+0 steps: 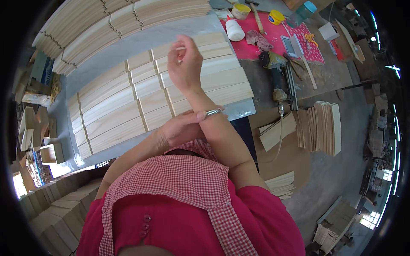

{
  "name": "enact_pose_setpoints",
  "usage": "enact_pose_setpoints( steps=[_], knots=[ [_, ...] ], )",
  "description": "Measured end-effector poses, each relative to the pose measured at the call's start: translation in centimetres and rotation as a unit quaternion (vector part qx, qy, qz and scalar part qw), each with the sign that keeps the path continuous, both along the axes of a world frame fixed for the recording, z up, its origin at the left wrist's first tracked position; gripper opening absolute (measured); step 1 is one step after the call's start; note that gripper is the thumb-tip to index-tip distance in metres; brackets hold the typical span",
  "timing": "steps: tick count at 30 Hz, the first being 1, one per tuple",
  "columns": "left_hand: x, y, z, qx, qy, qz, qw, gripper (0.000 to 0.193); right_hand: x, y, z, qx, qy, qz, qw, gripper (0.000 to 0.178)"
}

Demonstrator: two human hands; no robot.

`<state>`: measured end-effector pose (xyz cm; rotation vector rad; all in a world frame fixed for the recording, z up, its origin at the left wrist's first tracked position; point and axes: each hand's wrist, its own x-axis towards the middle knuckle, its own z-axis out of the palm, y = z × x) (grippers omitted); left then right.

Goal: The person assembles small wooden boxes by applying glue to pre-cut wooden slats and joining them with a nail gun. They wipe the work surface, arrange slats, apply glue to edges, and fasten pieces together to form box frames and add bases.

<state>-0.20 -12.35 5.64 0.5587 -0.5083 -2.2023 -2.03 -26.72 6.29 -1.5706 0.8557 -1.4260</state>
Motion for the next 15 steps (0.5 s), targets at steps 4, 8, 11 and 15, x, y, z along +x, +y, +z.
enact_pose_setpoints(
  steps=[4,8,11,15],
  knots=[
    [0.8,0.4,1.0,-0.008,-0.101,-0.006,0.995,0.080,-0.5,0.9,0.9,-0.017,0.182,0.093,0.979,0.027],
    [5.8,2.4,2.0,-0.243,-0.532,0.115,0.803,0.064,-6.4,-4.0,-3.3,-0.174,0.249,-0.054,0.951,0.028],
    [15.4,5.7,-0.9,-0.225,-0.783,0.358,0.457,0.044,-14.8,-7.1,-5.4,-0.072,0.361,-0.161,0.916,0.031],
    [30.3,13.3,-4.7,0.050,-0.942,0.307,0.125,0.049,-18.7,-7.7,-7.1,0.000,0.434,-0.194,0.880,0.028]
  ],
)
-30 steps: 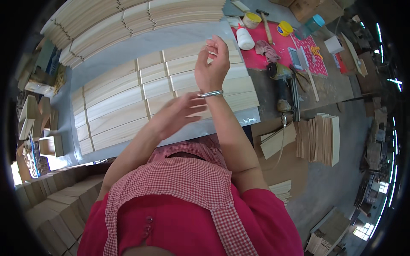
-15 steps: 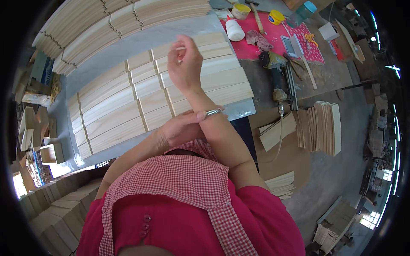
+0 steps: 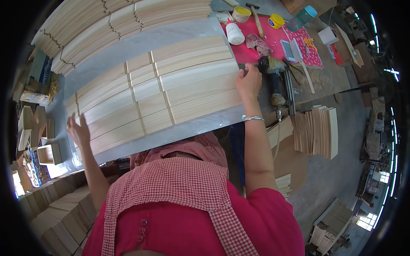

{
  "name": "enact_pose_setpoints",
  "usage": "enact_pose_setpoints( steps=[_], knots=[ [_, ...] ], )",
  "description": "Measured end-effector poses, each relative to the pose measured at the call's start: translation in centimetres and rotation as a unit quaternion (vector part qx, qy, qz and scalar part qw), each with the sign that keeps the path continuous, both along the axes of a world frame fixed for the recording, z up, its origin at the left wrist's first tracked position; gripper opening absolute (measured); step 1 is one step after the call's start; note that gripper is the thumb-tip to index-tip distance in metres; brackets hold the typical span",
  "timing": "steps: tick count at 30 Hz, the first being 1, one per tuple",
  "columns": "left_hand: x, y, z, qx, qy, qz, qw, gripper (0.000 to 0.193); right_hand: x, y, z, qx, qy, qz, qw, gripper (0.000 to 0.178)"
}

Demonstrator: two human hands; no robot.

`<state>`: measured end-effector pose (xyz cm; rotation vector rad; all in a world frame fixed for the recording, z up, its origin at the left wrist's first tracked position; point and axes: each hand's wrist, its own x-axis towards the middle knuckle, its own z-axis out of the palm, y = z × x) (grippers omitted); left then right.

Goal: The person assembles small wooden boxes by applying glue to pre-cut wooden slats and joining them with a nail gun. They wipe the work surface, arrange slats, apply glue to edges, and fasten pieces together to form box frames and add bases.

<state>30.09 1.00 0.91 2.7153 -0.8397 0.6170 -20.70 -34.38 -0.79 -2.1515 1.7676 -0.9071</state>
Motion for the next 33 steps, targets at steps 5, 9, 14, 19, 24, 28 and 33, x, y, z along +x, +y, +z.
enact_pose_setpoints(
  steps=[5,9,14,19,24,28,33],
  knots=[
    [10.7,10.2,-7.4,0.062,0.185,0.093,0.976,0.069,2.7,0.6,0.3,-0.026,0.072,0.015,0.997,0.018],
    [4.1,3.7,-2.4,0.064,0.200,0.090,0.974,0.067,0.9,1.1,-0.8,-0.082,0.072,0.001,0.994,0.012],
    [2.8,4.5,-1.7,0.023,0.108,0.142,0.984,0.075,0.5,0.2,-2.2,-0.045,0.116,0.031,0.992,0.025],
    [2.4,3.8,-1.4,0.016,0.103,0.111,0.988,0.078,1.5,1.0,-1.2,-0.064,0.155,0.017,0.986,0.036],
    [3.5,4.4,-2.1,0.055,0.103,0.149,0.982,0.083,2.1,0.9,-2.2,-0.130,0.145,0.019,0.981,0.037],
    [4.3,4.2,-1.6,0.060,0.149,0.184,0.970,0.088,3.4,1.0,0.4,-0.021,0.164,-0.016,0.986,0.035],
    [11.1,5.6,-5.5,0.019,0.048,0.135,0.989,0.076,4.4,-2.4,-0.2,-0.087,0.090,0.011,0.992,0.030]
  ],
)
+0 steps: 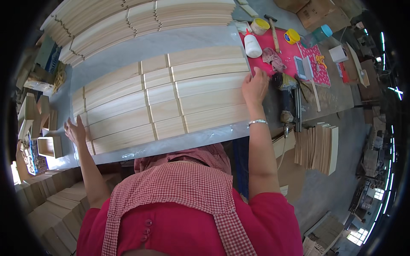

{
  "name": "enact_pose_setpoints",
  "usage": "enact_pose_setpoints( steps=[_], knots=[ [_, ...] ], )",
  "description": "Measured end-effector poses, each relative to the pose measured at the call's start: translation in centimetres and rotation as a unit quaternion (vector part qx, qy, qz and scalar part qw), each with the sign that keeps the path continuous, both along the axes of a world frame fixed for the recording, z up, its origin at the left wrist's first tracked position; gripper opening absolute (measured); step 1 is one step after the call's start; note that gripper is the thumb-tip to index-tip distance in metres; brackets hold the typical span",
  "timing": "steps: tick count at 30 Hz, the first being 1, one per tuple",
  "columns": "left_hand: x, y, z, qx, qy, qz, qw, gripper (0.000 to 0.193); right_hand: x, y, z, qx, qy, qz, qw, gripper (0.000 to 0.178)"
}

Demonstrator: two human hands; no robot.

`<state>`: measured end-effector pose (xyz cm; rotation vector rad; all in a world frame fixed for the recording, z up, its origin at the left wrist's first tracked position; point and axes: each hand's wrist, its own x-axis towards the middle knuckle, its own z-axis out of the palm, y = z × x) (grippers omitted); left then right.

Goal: The person assembles small wooden boxes by applying glue to pre-cut wooden slats and joining them with a nail gun. They wipe the work surface, arrange slats, apply glue to edges, and fasten pieces together to form box frames and add bases.

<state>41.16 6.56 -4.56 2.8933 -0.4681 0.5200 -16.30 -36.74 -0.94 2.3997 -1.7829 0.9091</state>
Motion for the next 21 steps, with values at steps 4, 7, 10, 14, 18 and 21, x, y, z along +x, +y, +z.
enact_pose_setpoints(
  steps=[4,7,10,14,18,21],
  knots=[
    [0.5,-2.5,0.3,0.004,0.108,-0.025,0.994,0.067,1.2,-1.3,-0.9,0.002,0.023,0.015,1.000,0.023],
    [-0.1,-2.8,-0.3,0.007,0.055,-0.041,0.998,0.062,2.1,-0.6,-0.8,-0.004,0.032,0.015,0.999,0.017],
    [-0.4,-2.9,-0.5,0.021,0.040,-0.055,0.997,0.060,2.8,-0.2,-1.3,-0.023,0.060,-0.032,0.997,0.018],
    [-2.3,-3.4,-0.1,-0.038,0.023,-0.045,0.998,0.059,2.6,-0.9,-2.2,-0.027,0.075,-0.035,0.996,0.025],
    [-3.5,-4.7,1.6,0.002,0.058,-0.021,0.998,0.063,2.3,-1.8,-2.3,-0.021,0.074,-0.049,0.996,0.030],
    [-4.3,-6.6,3.9,0.004,0.109,0.006,0.994,0.065,4.3,-1.2,-0.4,0.004,0.087,-0.074,0.993,0.037]
  ],
)
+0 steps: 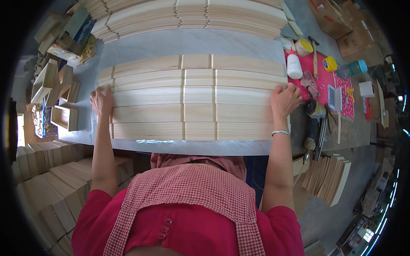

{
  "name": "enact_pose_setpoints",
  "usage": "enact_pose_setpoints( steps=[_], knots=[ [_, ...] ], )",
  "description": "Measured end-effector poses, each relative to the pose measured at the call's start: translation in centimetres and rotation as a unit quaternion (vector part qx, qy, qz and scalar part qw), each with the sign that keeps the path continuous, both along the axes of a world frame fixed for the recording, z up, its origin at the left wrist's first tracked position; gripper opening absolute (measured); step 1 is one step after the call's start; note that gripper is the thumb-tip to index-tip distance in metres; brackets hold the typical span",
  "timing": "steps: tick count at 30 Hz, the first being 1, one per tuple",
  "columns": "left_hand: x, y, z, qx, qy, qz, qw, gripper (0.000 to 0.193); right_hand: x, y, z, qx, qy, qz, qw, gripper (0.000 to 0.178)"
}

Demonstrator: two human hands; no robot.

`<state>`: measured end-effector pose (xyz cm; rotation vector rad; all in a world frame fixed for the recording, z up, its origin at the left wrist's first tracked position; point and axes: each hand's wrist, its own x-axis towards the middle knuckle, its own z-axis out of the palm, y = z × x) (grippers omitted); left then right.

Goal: The person assembles small wooden boxes by applying glue to pre-cut wooden slats and joining them with a nail gun. They wipe the work surface, arrange slats, apply glue to edges, and fasten pieces together to form box frames and add bases.

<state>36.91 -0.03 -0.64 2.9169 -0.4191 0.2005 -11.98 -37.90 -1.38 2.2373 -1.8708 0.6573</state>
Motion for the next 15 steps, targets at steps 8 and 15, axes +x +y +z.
enact_pose_setpoints(
  steps=[8,15],
  knots=[
    [5.1,-3.3,-1.9,-0.030,0.018,0.000,0.999,0.072,1.6,-3.4,-1.7,0.013,-0.012,0.051,0.999,0.044],
    [5.1,-2.2,-3.5,-0.059,-0.061,-0.046,0.995,0.071,2.1,-3.1,-1.7,0.013,-0.024,0.031,0.999,0.047]
  ],
)
